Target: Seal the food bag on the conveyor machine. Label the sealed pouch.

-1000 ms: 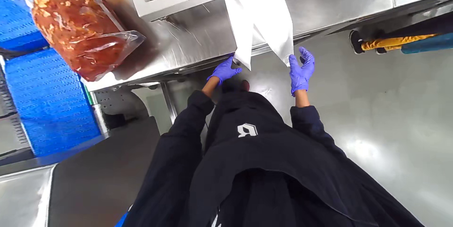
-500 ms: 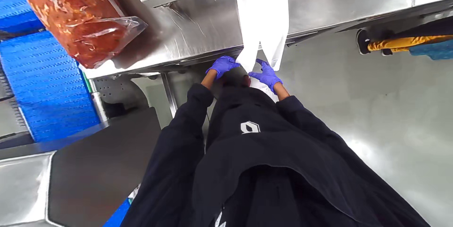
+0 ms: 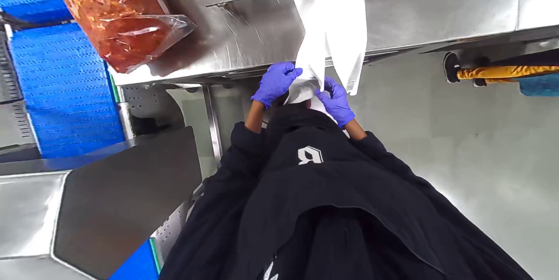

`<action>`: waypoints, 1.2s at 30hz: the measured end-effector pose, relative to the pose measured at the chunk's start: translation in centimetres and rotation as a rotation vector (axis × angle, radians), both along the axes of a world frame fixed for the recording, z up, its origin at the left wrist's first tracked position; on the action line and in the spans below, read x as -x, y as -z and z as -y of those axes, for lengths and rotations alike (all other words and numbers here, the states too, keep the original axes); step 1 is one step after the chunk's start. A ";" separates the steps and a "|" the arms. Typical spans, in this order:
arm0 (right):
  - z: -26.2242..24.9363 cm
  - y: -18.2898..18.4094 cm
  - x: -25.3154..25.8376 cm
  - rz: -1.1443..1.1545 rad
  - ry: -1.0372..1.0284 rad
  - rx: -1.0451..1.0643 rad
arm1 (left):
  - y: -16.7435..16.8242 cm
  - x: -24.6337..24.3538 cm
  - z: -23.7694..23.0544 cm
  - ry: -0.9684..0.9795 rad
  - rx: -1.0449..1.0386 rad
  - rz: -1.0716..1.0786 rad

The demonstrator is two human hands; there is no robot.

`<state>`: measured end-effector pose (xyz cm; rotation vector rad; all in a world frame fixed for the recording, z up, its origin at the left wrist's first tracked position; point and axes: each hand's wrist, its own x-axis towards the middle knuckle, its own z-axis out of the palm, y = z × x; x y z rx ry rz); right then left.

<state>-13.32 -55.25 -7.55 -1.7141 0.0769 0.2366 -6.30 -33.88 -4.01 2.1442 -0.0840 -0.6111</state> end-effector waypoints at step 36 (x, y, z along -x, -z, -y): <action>2.5 -10.4 -2.9 0.267 -0.179 0.360 | -6.8 1.5 4.3 0.427 0.029 0.148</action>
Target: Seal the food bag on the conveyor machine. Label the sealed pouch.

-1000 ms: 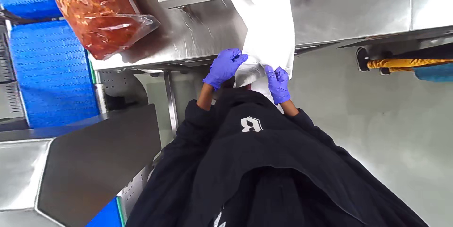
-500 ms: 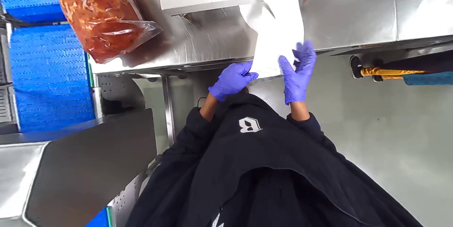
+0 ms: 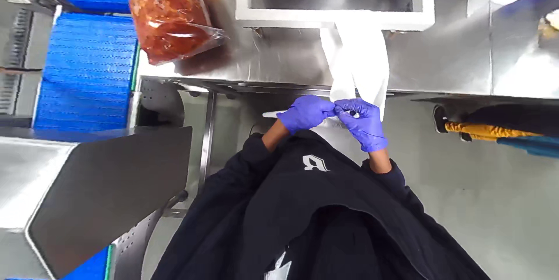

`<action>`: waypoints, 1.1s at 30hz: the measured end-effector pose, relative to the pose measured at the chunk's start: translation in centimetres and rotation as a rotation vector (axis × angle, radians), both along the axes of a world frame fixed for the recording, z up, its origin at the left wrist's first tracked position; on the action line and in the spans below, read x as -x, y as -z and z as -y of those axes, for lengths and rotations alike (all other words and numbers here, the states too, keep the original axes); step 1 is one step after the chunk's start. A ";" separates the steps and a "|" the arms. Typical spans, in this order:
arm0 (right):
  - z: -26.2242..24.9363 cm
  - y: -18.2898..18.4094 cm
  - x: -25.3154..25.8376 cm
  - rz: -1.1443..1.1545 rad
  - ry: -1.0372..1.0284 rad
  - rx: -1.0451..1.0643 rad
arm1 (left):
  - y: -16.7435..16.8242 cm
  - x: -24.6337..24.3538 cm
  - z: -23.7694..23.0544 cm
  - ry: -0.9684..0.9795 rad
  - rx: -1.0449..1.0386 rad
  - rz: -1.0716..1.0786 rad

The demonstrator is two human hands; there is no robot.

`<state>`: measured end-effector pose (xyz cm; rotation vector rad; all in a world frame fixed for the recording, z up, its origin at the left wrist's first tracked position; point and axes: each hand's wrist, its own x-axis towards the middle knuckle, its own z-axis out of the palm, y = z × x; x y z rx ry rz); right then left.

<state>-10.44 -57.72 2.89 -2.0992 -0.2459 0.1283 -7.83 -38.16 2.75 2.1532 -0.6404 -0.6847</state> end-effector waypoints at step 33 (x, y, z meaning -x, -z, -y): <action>2.5 0.2 -2.2 -0.191 0.200 0.050 | 2.0 -0.2 0.5 -0.141 -0.060 -0.103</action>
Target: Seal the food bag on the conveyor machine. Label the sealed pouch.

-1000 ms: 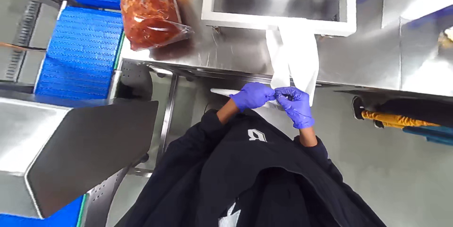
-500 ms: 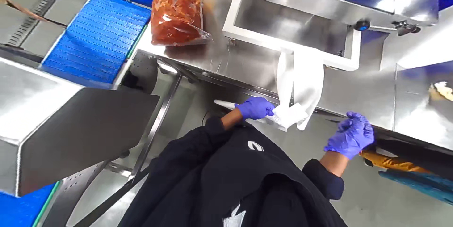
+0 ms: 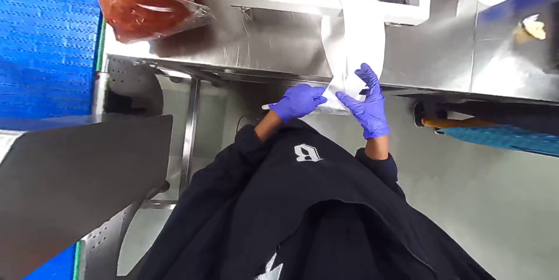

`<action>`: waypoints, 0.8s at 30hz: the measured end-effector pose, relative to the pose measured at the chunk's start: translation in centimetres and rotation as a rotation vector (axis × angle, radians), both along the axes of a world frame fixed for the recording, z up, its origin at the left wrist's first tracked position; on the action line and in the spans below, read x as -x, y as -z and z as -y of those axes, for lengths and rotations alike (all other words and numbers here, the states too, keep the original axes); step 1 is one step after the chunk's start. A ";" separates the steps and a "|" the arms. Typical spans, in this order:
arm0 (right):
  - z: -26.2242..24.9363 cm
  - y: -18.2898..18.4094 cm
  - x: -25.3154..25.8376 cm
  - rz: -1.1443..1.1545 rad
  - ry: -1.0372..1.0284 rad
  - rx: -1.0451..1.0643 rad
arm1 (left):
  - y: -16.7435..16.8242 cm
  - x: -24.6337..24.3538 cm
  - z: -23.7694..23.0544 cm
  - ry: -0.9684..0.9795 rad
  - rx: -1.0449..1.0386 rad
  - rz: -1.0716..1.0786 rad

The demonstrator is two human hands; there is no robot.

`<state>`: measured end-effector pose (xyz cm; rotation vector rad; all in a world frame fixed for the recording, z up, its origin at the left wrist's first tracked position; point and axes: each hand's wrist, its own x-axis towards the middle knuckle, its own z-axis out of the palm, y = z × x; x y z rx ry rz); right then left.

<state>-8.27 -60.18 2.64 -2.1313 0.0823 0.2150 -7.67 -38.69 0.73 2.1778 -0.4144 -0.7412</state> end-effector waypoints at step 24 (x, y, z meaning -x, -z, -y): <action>3.6 1.5 1.0 0.587 -0.165 -0.445 | -0.4 1.0 -3.1 -0.361 0.352 0.001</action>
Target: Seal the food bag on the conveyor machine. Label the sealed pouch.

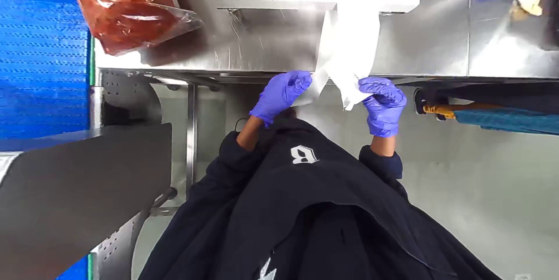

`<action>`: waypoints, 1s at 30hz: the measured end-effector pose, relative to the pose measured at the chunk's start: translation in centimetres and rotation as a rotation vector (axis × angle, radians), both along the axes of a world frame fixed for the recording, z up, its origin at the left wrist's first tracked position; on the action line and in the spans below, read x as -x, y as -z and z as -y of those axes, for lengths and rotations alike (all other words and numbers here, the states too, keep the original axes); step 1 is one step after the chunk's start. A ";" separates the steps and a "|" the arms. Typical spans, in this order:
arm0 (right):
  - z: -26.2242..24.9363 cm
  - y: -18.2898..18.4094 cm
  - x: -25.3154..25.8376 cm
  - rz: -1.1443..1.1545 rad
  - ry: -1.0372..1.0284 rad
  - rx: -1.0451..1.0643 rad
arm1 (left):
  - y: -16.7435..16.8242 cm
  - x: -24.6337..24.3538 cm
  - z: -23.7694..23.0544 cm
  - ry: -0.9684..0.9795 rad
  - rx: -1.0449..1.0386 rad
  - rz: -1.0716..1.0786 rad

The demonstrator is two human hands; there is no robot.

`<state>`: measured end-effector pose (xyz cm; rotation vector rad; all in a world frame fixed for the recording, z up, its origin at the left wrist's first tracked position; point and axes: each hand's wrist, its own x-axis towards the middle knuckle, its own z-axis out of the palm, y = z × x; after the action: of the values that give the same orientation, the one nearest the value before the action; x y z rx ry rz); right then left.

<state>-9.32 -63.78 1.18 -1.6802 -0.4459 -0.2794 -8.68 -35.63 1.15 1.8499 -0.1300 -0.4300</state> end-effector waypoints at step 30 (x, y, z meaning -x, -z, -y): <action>-30.9 -3.7 -14.2 -0.572 -0.194 0.187 | -2.5 1.7 -20.8 -1.163 0.274 0.264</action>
<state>4.87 -32.84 4.90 -1.7902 -0.2033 0.3926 -10.35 -14.84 3.68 1.4120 0.6562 0.6113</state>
